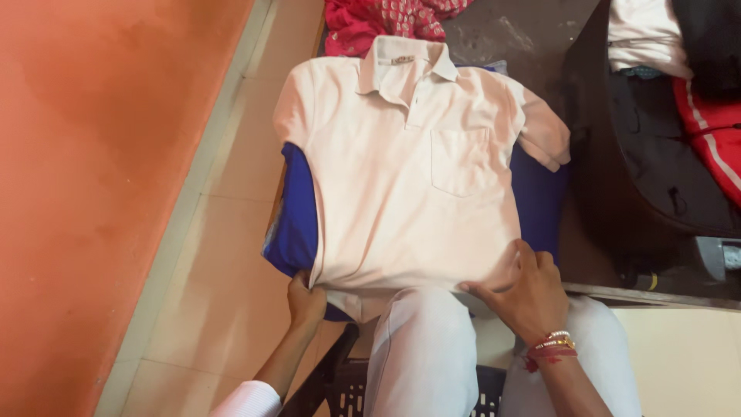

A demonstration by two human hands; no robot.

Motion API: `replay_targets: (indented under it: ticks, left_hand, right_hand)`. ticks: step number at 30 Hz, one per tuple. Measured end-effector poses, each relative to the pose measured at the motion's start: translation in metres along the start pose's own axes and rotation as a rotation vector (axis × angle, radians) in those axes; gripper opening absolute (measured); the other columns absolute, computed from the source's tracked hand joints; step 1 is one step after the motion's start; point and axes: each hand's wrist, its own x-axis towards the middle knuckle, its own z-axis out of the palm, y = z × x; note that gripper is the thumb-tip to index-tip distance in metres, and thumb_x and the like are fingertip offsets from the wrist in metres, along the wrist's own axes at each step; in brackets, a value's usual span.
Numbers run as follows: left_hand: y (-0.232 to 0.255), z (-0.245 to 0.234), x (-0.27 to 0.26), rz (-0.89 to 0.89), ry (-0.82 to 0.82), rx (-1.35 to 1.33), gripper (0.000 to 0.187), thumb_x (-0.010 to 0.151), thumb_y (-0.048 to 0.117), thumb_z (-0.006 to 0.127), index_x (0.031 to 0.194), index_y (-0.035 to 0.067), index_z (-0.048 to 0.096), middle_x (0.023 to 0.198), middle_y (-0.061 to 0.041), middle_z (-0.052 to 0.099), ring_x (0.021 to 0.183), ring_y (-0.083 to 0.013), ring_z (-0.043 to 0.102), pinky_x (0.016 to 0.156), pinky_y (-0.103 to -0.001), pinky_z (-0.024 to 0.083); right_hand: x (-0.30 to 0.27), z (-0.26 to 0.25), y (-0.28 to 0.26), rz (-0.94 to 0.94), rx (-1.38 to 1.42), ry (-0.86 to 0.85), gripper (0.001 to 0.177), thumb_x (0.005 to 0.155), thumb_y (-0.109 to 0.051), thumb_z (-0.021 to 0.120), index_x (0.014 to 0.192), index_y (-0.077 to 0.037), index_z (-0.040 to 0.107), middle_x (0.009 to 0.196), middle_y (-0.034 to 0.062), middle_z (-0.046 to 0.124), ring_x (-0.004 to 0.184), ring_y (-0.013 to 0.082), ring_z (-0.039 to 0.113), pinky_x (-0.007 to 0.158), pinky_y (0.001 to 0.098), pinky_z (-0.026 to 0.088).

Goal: The person unfolds and flattens a polo shirt, a pair of trousers, and a t-shirt one at a time, stacking them on top of a jacket by hand.

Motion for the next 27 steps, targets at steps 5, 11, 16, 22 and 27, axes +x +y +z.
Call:
replay_targets:
  ticks: [5, 11, 16, 22, 27]
  left_hand:
    - [0.008, -0.011, -0.016, -0.081, -0.404, -0.412, 0.041, 0.073, -0.015, 0.049, 0.106, -0.008, 0.071, 0.093, -0.019, 0.073, 0.081, -0.0239, 0.068, 0.07, -0.037, 0.055]
    - [0.054, -0.113, 0.003, 0.116, -0.462, -1.033, 0.031, 0.079, -0.016, 0.049, 0.1, -0.008, 0.071, 0.096, -0.016, 0.077, 0.087, -0.0206, 0.072, 0.08, -0.033, 0.058]
    - [0.029, -0.093, -0.001, -0.199, -0.333, -0.345, 0.03, 0.077, -0.009, 0.052, 0.097, -0.004, 0.074, 0.092, -0.013, 0.078, 0.078, -0.0179, 0.071, 0.072, -0.034, 0.057]
    - [-0.022, -0.066, -0.003, -0.15, -0.399, -0.305, 0.026, 0.081, -0.003, 0.059, 0.103, -0.006, 0.073, 0.094, -0.012, 0.078, 0.082, -0.017, 0.071, 0.077, -0.034, 0.055]
    - [0.0, -0.059, 0.0, -0.111, -0.458, -0.355, 0.029, 0.084, 0.003, 0.066, 0.111, -0.003, 0.07, 0.101, -0.008, 0.077, 0.091, -0.0133, 0.071, 0.083, -0.03, 0.055]
  right_hand:
    - [0.006, 0.022, 0.021, 0.061, 0.121, 0.032, 0.098, 0.06, -0.065, 0.084, 0.13, 0.0, 0.06, 0.108, 0.0189, 0.065, 0.101, 0.0341, 0.064, 0.081, 0.0435, 0.056]
    - [0.012, 0.037, 0.034, 0.204, 0.261, 0.058, 0.049, 0.086, -0.038, 0.072, 0.123, -0.007, 0.071, 0.115, 0.0144, 0.066, 0.093, 0.0344, 0.068, 0.082, 0.0448, 0.054]
    - [0.007, 0.029, 0.026, 0.169, 0.24, 0.097, 0.034, 0.088, -0.035, 0.073, 0.108, -0.008, 0.073, 0.111, 0.0124, 0.068, 0.097, 0.0322, 0.067, 0.081, 0.0439, 0.053]
    - [-0.002, 0.025, 0.042, 0.227, 1.023, -0.066, 0.026, 0.098, -0.027, 0.067, 0.106, -0.002, 0.066, 0.094, 0.0086, 0.072, 0.081, 0.016, 0.065, 0.075, 0.0315, 0.053]
    - [0.001, 0.024, 0.044, 0.396, 1.594, -0.274, 0.026, 0.088, -0.022, 0.063, 0.108, -0.005, 0.059, 0.083, 0.0011, 0.074, 0.072, 0.0108, 0.069, 0.069, 0.0255, 0.055]
